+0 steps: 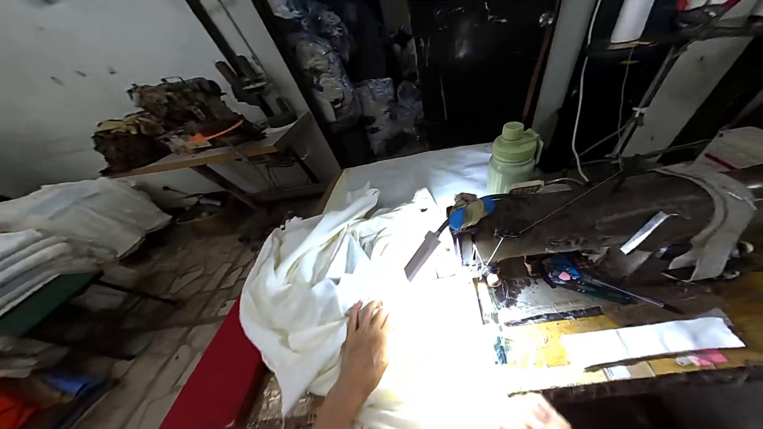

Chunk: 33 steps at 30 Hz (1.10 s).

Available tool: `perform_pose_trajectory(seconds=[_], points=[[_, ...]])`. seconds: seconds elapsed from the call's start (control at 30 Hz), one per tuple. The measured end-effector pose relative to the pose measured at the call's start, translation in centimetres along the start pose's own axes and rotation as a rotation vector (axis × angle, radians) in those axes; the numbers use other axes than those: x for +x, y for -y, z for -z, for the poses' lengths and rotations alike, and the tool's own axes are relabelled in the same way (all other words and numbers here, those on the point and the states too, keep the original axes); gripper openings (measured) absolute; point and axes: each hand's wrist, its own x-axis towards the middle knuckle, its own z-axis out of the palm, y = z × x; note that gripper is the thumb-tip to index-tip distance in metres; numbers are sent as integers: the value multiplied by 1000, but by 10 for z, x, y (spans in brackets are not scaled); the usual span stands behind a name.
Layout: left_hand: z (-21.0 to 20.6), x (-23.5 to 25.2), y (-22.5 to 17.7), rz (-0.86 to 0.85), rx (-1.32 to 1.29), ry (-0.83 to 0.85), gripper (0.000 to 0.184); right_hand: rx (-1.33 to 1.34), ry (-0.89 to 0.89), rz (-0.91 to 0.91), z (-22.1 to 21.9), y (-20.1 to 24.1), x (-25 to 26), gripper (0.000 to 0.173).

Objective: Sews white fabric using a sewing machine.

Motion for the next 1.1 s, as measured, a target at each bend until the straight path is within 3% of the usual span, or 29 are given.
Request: perform_pose_trajectory(seconds=[0.1, 0.17, 0.3, 0.43, 0.6, 0.77, 0.83, 0.9, 1.0, 1.1], points=[[-9, -1, -2, 26, -26, -141, 25, -263, -248, -32, 20, -60, 51, 24], [-10, -1, -2, 39, -25, -150, 27, -375, -304, -138, 33, -104, 96, 32], [-6, -1, -2, 26, -57, -166, 26, -503, -97, -376, 49, -154, 163, 38], [-4, -1, 0, 25, -79, -142, 27, -351, 41, -600, 51, -160, 192, 39], [-8, -2, 0, 6, -46, -187, 30, -254, 40, -638, 48, -165, 197, 34], [-9, -3, 1, 8, -56, -193, 30, -384, 72, -569, 65, -142, 188, 30], [-9, -4, 1, 5, -59, -186, 30, -487, -18, -370, 63, -140, 165, 23], [-9, -4, 2, 3, -57, -180, 30, -497, -4, -279, 55, -144, 140, 34], [-10, -5, 2, -3, -58, -172, 29, -455, 167, -310, 43, -148, 108, 58], [-11, -4, 2, 1, -55, -182, 31, -208, 156, -317, 56, -150, 105, 57]])
